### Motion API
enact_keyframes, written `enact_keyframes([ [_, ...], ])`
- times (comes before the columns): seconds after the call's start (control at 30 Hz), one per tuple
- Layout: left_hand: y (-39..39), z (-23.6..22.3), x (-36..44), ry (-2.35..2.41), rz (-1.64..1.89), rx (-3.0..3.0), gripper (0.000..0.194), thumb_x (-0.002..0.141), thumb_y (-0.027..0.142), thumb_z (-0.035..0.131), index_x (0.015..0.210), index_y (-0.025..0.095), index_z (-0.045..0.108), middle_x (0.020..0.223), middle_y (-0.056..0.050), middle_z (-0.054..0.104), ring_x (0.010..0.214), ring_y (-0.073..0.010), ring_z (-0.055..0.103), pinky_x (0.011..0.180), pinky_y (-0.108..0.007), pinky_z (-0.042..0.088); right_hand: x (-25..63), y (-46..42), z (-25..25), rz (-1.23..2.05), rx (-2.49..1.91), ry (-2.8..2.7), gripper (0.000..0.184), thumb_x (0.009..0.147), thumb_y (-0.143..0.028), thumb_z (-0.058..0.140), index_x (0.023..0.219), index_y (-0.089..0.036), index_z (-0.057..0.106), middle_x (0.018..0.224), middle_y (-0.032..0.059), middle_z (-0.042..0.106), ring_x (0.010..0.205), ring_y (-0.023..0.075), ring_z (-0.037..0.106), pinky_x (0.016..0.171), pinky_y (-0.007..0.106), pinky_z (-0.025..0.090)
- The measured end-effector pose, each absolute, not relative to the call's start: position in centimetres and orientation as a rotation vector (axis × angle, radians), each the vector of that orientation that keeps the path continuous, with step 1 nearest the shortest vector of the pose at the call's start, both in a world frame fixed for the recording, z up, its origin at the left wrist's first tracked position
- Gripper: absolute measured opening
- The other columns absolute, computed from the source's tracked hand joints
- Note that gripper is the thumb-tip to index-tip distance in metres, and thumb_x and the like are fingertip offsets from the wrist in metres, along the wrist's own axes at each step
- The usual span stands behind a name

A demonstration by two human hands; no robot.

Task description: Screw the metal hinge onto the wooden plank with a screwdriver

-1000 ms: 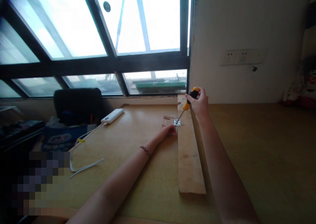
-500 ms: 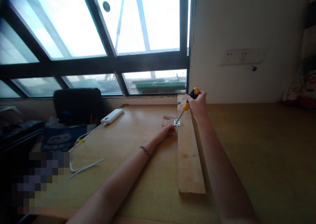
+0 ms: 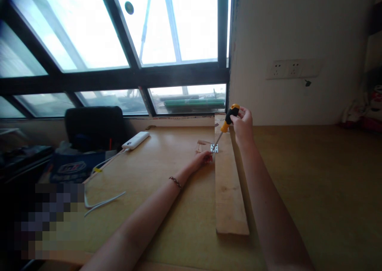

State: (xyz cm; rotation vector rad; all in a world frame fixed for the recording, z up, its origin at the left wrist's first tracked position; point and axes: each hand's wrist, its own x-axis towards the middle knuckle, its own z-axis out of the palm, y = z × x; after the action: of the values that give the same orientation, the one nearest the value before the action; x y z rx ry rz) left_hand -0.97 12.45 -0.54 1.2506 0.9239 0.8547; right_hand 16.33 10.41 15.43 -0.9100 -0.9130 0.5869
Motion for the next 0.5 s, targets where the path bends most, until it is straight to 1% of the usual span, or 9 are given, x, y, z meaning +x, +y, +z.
enact_keyframes([
  [0.07, 12.3, -0.4, -1.0, 0.931, 0.849, 1.254, 0.033, 0.069, 0.039, 0.052, 0.051, 0.012, 0.057, 0.052, -0.004, 0.055, 0.044, -0.0072, 0.041, 0.045, -0.023, 0.028, 16.1, 10.4, 15.4, 0.578, -0.908, -0.893, 0.049, 0.056, -0.028, 0.07, 0.096, -0.021, 0.044, 0.099, 0.0038, 0.057, 0.091, 0.0192, 0.06, 0.073, 0.037, 0.053],
  [0.13, 12.2, -0.3, -1.0, 0.939, 0.853, 1.248, 0.032, 0.068, 0.039, 0.053, 0.051, 0.012, 0.056, 0.052, -0.004, 0.055, 0.044, -0.007, 0.041, 0.045, -0.023, 0.028, 16.0, 10.5, 15.3, 0.529, -0.942, -0.867, 0.055, 0.047, -0.029, 0.076, 0.09, -0.021, 0.043, 0.096, 0.0026, 0.057, 0.09, 0.0189, 0.06, 0.076, 0.037, 0.052],
  [0.2, 12.1, -0.2, -1.0, 0.95, 0.866, 1.235, 0.031, 0.068, 0.039, 0.053, 0.052, 0.013, 0.056, 0.053, -0.004, 0.055, 0.044, -0.0067, 0.041, 0.045, -0.022, 0.028, 16.1, 10.6, 15.2, 0.48, -0.984, -0.845, 0.059, 0.04, -0.029, 0.08, 0.085, -0.021, 0.043, 0.091, 0.0015, 0.057, 0.087, 0.0189, 0.06, 0.075, 0.037, 0.052],
  [0.23, 12.1, -0.2, -1.0, 0.954, 0.865, 1.233, 0.031, 0.068, 0.039, 0.053, 0.052, 0.013, 0.056, 0.053, -0.004, 0.055, 0.045, -0.0066, 0.041, 0.045, -0.022, 0.029, 16.2, 10.6, 15.1, 0.47, -0.994, -0.838, 0.058, 0.039, -0.028, 0.08, 0.083, -0.02, 0.043, 0.089, 0.0012, 0.056, 0.085, 0.0188, 0.06, 0.074, 0.037, 0.052],
  [0.3, 12.2, -0.4, -1.0, 0.952, 0.851, 1.245, 0.032, 0.068, 0.04, 0.053, 0.053, 0.012, 0.057, 0.053, -0.004, 0.055, 0.045, -0.0065, 0.041, 0.045, -0.022, 0.029, 16.2, 10.4, 15.2, 0.5, -0.976, -0.847, 0.052, 0.042, -0.027, 0.078, 0.081, -0.02, 0.045, 0.086, 0.001, 0.057, 0.082, 0.0179, 0.06, 0.072, 0.037, 0.052],
  [0.4, 12.6, -0.8, -1.0, 0.926, 0.859, 1.258, 0.032, 0.068, 0.04, 0.053, 0.053, 0.012, 0.057, 0.053, -0.004, 0.056, 0.045, -0.0064, 0.042, 0.045, -0.021, 0.03, 16.1, 9.8, 15.7, 0.613, -0.922, -0.905, 0.04, 0.051, -0.025, 0.069, 0.085, -0.019, 0.05, 0.089, 0.0024, 0.058, 0.081, 0.0177, 0.06, 0.068, 0.035, 0.052],
  [0.5, 12.8, -1.1, -0.9, 0.905, 0.884, 1.251, 0.031, 0.068, 0.039, 0.054, 0.054, 0.012, 0.057, 0.053, -0.004, 0.056, 0.044, -0.0063, 0.042, 0.044, -0.021, 0.03, 15.8, 9.1, 16.2, 0.699, -0.895, -0.941, 0.035, 0.056, -0.025, 0.062, 0.089, -0.018, 0.053, 0.091, 0.0036, 0.058, 0.083, 0.0189, 0.059, 0.064, 0.034, 0.052],
])
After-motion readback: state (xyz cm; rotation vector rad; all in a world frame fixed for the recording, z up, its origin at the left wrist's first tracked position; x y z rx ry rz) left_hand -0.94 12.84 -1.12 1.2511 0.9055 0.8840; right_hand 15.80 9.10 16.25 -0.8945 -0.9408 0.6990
